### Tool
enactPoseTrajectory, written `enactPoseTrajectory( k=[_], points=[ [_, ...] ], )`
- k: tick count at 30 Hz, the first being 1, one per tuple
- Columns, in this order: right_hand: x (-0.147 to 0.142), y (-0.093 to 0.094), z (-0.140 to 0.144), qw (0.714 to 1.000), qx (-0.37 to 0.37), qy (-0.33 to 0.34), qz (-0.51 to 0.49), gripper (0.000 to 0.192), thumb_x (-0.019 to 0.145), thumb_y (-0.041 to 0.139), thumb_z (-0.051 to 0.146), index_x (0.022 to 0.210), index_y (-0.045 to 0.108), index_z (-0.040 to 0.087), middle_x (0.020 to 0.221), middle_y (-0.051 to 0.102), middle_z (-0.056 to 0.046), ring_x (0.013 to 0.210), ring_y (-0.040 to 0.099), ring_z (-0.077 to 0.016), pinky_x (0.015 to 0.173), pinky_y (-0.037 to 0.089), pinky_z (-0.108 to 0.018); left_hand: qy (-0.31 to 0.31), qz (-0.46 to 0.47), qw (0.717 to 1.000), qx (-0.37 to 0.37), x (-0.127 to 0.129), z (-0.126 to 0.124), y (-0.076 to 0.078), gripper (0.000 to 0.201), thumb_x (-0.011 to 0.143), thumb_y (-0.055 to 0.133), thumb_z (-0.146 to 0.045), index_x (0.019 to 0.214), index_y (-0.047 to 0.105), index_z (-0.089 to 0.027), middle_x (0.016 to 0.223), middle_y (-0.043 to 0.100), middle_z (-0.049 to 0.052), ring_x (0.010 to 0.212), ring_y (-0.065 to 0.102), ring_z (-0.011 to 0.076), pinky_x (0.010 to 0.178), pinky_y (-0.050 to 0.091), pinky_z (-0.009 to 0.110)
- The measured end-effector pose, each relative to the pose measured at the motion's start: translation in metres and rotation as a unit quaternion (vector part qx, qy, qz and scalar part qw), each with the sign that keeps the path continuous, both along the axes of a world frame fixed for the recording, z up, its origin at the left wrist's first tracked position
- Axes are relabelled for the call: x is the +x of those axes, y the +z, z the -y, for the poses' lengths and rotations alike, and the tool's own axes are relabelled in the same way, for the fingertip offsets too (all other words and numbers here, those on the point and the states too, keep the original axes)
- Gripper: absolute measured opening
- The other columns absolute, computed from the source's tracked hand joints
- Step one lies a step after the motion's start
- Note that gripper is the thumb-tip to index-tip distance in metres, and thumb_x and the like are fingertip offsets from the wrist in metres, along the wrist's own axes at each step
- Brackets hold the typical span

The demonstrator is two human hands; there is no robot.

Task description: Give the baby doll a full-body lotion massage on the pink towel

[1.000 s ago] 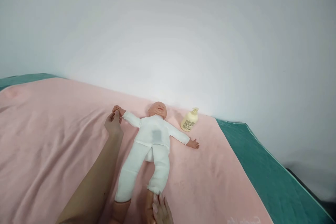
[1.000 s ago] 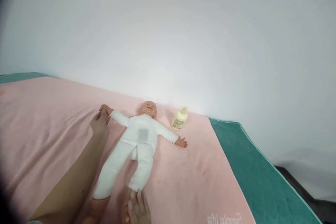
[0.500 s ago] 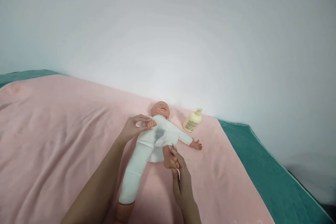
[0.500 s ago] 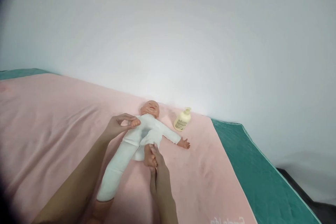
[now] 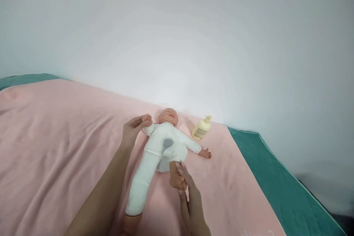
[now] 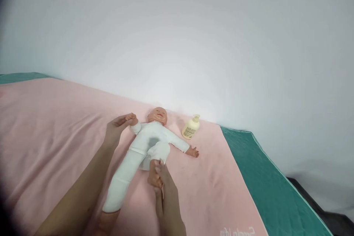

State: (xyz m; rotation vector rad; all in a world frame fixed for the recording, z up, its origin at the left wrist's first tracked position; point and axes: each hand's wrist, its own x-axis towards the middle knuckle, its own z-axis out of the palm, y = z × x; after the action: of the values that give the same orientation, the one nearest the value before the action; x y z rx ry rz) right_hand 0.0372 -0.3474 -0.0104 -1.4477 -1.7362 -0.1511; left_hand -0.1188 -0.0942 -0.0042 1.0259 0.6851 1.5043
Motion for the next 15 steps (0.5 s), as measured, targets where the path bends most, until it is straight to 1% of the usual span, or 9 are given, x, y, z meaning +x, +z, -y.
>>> enactPoseTrajectory(
  k=[1,3,6,7,8,10,12,15],
  points=[
    [-0.002,-0.005,0.006,1.000,0.004,0.008,0.024,0.046,0.100,0.035,0.028,0.145,0.034,0.024,0.140,0.051,-0.008,0.127,0.050,-0.0223,0.101,0.050,-0.039,0.036,0.038,0.998,-0.027,-0.001,-0.005,-0.003,0.032,0.065,0.081,-0.028,0.093,0.073,-0.014,0.105,0.071,0.010,0.104,0.064,0.0242,0.097,0.050,0.038],
    [-0.005,-0.020,0.016,0.997,0.019,0.026,0.077,0.046,0.100,0.034,0.029,0.146,0.033,0.024,0.136,0.054,-0.007,0.125,0.052,-0.0218,0.101,0.050,-0.039,0.087,0.109,0.986,-0.089,-0.005,-0.014,-0.010,0.028,0.071,0.078,-0.027,0.096,0.072,-0.014,0.107,0.070,0.010,0.106,0.064,0.0219,0.097,0.050,0.035],
    [-0.007,-0.051,0.027,0.985,0.066,0.054,0.147,0.046,0.100,0.033,0.032,0.146,0.033,0.023,0.127,0.062,-0.006,0.120,0.057,-0.0196,0.097,0.053,-0.036,0.138,0.193,0.951,-0.199,-0.009,-0.023,-0.020,0.017,0.082,0.069,-0.026,0.096,0.069,-0.017,0.107,0.067,0.008,0.101,0.066,0.0176,0.091,0.053,0.029],
    [-0.007,-0.062,0.030,0.981,0.086,0.062,0.164,0.047,0.100,0.034,0.036,0.145,0.034,0.020,0.123,0.064,-0.006,0.119,0.057,-0.0195,0.096,0.053,-0.035,0.157,0.200,0.939,-0.231,-0.010,-0.025,-0.022,0.015,0.085,0.066,-0.027,0.096,0.068,-0.018,0.105,0.067,0.007,0.097,0.067,0.0160,0.088,0.054,0.027],
    [-0.007,-0.073,0.033,0.976,0.103,0.069,0.178,0.046,0.100,0.035,0.036,0.143,0.037,0.019,0.119,0.066,-0.005,0.118,0.058,-0.0182,0.096,0.053,-0.033,0.175,0.199,0.930,-0.257,-0.010,-0.026,-0.025,0.013,0.087,0.063,-0.028,0.095,0.066,-0.018,0.100,0.067,0.006,0.093,0.067,0.0146,0.085,0.054,0.025],
    [-0.008,-0.090,0.039,0.970,0.127,0.074,0.193,0.040,0.100,0.038,0.029,0.138,0.043,0.017,0.112,0.069,-0.004,0.116,0.059,-0.0153,0.096,0.052,-0.029,0.194,0.186,0.919,-0.289,-0.011,-0.027,-0.028,0.012,0.090,0.058,-0.029,0.092,0.063,-0.018,0.087,0.064,0.003,0.084,0.067,0.0121,0.080,0.055,0.023],
    [-0.010,-0.104,0.044,0.969,0.139,0.069,0.191,0.034,0.099,0.040,0.023,0.131,0.050,0.018,0.108,0.071,-0.003,0.115,0.059,-0.0139,0.095,0.052,-0.026,0.196,0.179,0.915,-0.302,-0.011,-0.028,-0.031,0.013,0.092,0.055,-0.028,0.087,0.060,-0.017,0.075,0.059,0.000,0.073,0.065,0.0100,0.075,0.054,0.021],
    [-0.015,-0.122,0.049,0.971,0.148,0.046,0.183,0.026,0.099,0.042,0.020,0.117,0.060,0.022,0.106,0.071,-0.002,0.112,0.061,-0.0139,0.092,0.054,-0.025,0.205,0.177,0.911,-0.311,-0.011,-0.030,-0.035,0.014,0.094,0.051,-0.024,0.083,0.056,-0.017,0.067,0.052,-0.002,0.065,0.060,0.0090,0.070,0.054,0.021]
  ],
)
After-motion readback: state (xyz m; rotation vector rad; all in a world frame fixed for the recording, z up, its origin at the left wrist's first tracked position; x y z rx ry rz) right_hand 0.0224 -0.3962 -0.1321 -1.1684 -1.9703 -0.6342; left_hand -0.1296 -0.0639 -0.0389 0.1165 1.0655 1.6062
